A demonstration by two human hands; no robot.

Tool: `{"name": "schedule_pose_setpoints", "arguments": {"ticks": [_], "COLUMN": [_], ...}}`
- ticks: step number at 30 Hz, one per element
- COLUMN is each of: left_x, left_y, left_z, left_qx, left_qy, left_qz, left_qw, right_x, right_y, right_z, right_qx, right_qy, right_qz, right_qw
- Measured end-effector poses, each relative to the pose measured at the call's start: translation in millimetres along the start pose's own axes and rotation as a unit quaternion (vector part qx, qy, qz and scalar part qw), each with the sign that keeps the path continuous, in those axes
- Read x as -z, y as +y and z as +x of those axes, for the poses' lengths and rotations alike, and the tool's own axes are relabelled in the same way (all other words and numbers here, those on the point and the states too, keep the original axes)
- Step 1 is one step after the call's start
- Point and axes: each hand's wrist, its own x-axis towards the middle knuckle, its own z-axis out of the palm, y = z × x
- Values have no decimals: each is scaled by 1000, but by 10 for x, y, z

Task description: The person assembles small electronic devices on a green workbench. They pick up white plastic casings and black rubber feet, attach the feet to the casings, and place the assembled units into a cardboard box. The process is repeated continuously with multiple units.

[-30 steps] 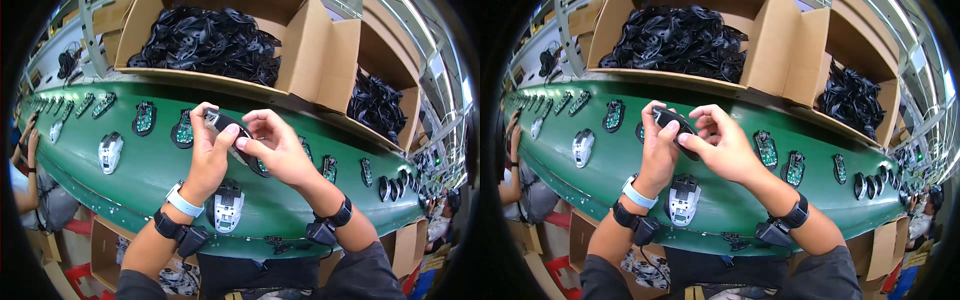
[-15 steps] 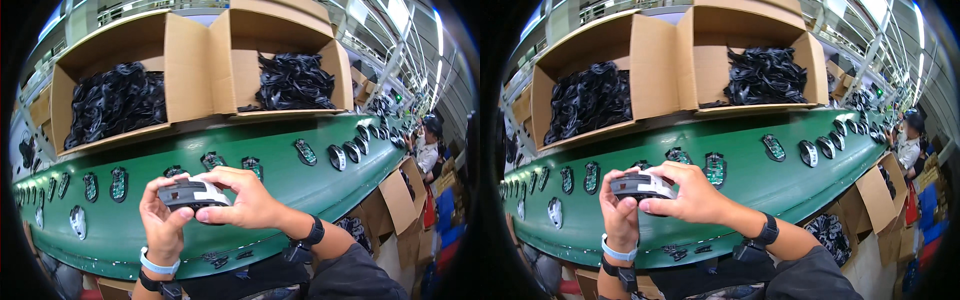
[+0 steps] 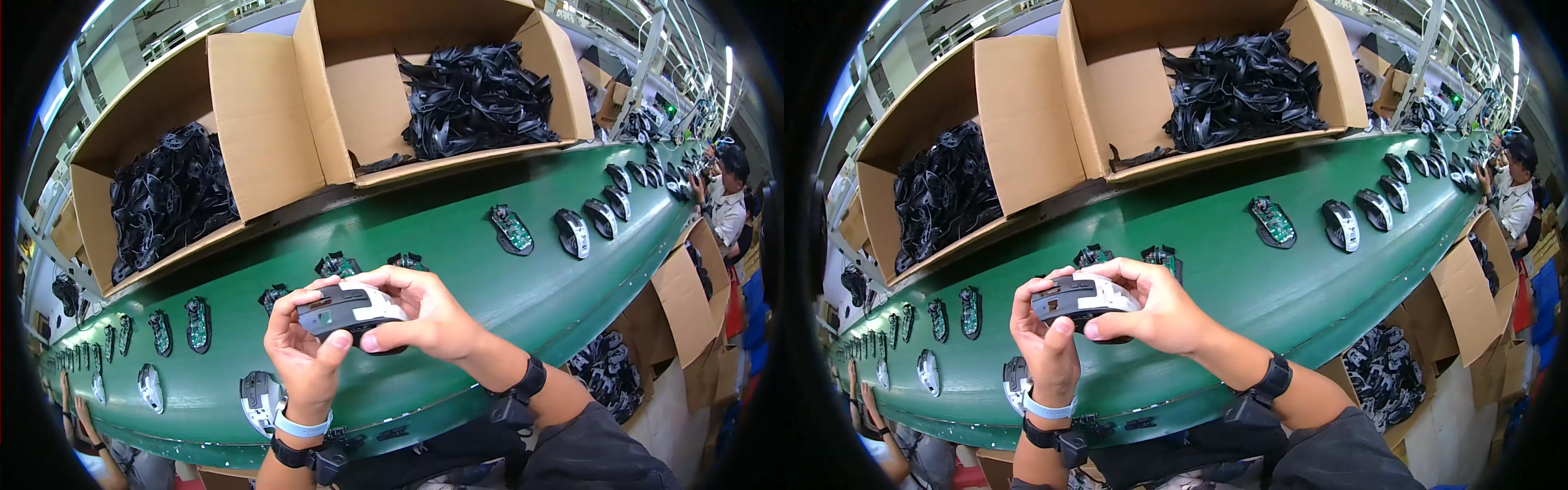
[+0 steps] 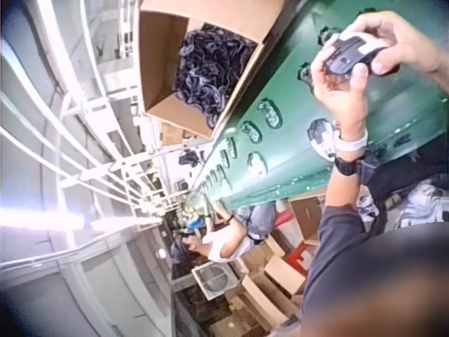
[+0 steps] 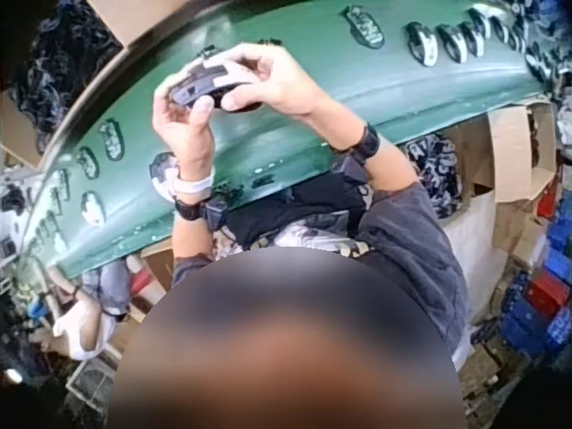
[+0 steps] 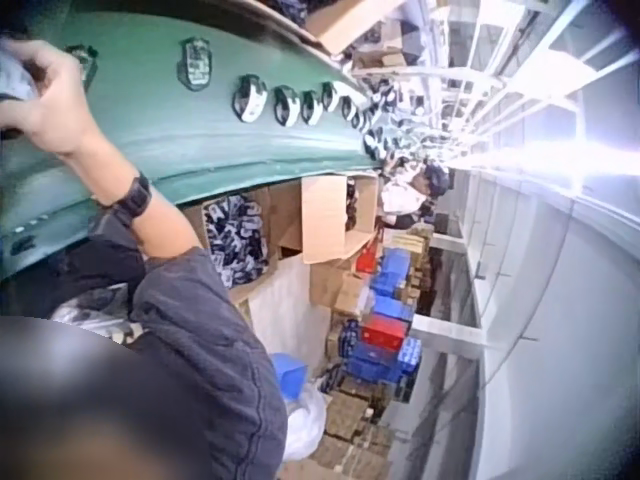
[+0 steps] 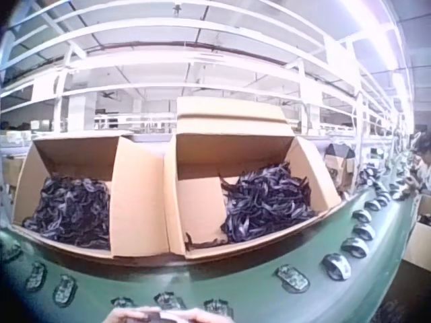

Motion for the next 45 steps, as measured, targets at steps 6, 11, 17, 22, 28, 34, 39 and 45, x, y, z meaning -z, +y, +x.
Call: {"name": "schedule_pose_setpoints", "arguments": {"ticks": [6, 11, 17, 22, 28, 34, 39, 45], "left_x": [49, 73, 137, 116, 83, 122, 14, 119], "left_y": [-84, -124, -178, -143, -241, -131, -118, -134], "left_z": [-70, -111, -135, -177, -55, 11, 57, 43], "left_qx": [28, -28, -51, -23, 63, 183, 242, 267], "left_qy": [25, 1, -11, -4, 0, 95, 65, 39], "left_qz": [82, 138, 118, 94, 58, -129, -264, -310], "left_qw": [996, 990, 992, 995, 996, 970, 932, 912], "right_x": [97, 92, 135, 153, 144, 433, 1770, 2437], "right_y": [137, 312, 340, 270, 329, -179, -1080, -708], "right_z": [11, 29, 20, -6, 4, 476, 1829, 2212], "right_qx": [-49, 53, 82, 70, 14, 210, -6, -22], "right_qy": [23, 25, 5, -10, 75, 132, 150, 190], "right_qz": [-168, -97, -198, -233, -171, -478, -783, -810], "right_qw": [984, 994, 977, 970, 982, 842, 604, 554]}}
